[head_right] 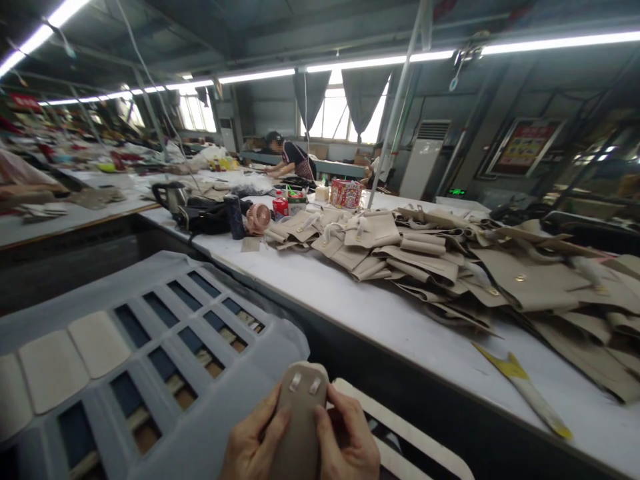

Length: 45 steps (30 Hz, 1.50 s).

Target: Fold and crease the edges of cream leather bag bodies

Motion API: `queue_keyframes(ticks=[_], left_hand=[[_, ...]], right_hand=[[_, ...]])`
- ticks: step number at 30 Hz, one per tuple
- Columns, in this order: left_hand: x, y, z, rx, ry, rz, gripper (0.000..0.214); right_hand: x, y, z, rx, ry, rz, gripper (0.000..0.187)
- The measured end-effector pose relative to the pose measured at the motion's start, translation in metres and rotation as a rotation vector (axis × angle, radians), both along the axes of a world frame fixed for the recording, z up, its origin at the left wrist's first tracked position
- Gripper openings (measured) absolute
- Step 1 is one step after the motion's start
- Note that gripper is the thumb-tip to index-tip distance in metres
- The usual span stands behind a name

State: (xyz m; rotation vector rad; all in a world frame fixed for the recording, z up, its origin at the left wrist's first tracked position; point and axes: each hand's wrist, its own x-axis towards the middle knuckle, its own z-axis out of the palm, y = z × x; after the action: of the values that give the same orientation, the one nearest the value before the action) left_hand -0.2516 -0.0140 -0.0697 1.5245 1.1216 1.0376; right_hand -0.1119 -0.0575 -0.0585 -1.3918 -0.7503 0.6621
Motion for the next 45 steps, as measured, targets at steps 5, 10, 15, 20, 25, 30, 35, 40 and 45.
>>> queue_keyframes(ticks=[5,10,15,20,25,30,35,40,45], left_hand=[[0.005,0.000,-0.002,-0.093,-0.084,0.121,0.046],[0.002,0.003,-0.004,-0.170,-0.076,0.167,0.046],[-0.004,0.009,-0.007,-0.241,-0.017,0.089,0.047],[0.002,0.011,-0.005,-0.246,-0.029,0.096,0.050],[0.019,0.004,0.007,-0.072,-0.044,0.082,0.043],[0.029,-0.002,0.011,0.259,0.077,0.075,0.030],[0.026,-0.004,0.007,0.444,0.177,0.076,0.031],[0.022,-0.004,0.002,0.474,0.208,0.042,0.033],[0.025,-0.006,-0.002,0.419,0.192,0.032,0.035]], right_hand=[[-0.007,0.003,0.005,-0.014,0.198,-0.015,0.039],[-0.009,0.005,0.009,0.016,0.217,-0.030,0.036],[-0.009,0.004,0.010,0.019,0.104,-0.039,0.034],[-0.001,0.005,0.014,0.009,-0.006,0.011,0.031],[0.021,0.003,0.017,-0.002,-0.048,0.071,0.034],[0.038,-0.003,0.000,-0.077,0.061,0.102,0.042],[0.032,-0.005,-0.011,-0.029,0.220,0.023,0.045],[0.026,-0.003,-0.006,-0.010,0.261,0.055,0.046],[0.029,-0.006,-0.004,-0.019,0.224,0.044,0.048]])
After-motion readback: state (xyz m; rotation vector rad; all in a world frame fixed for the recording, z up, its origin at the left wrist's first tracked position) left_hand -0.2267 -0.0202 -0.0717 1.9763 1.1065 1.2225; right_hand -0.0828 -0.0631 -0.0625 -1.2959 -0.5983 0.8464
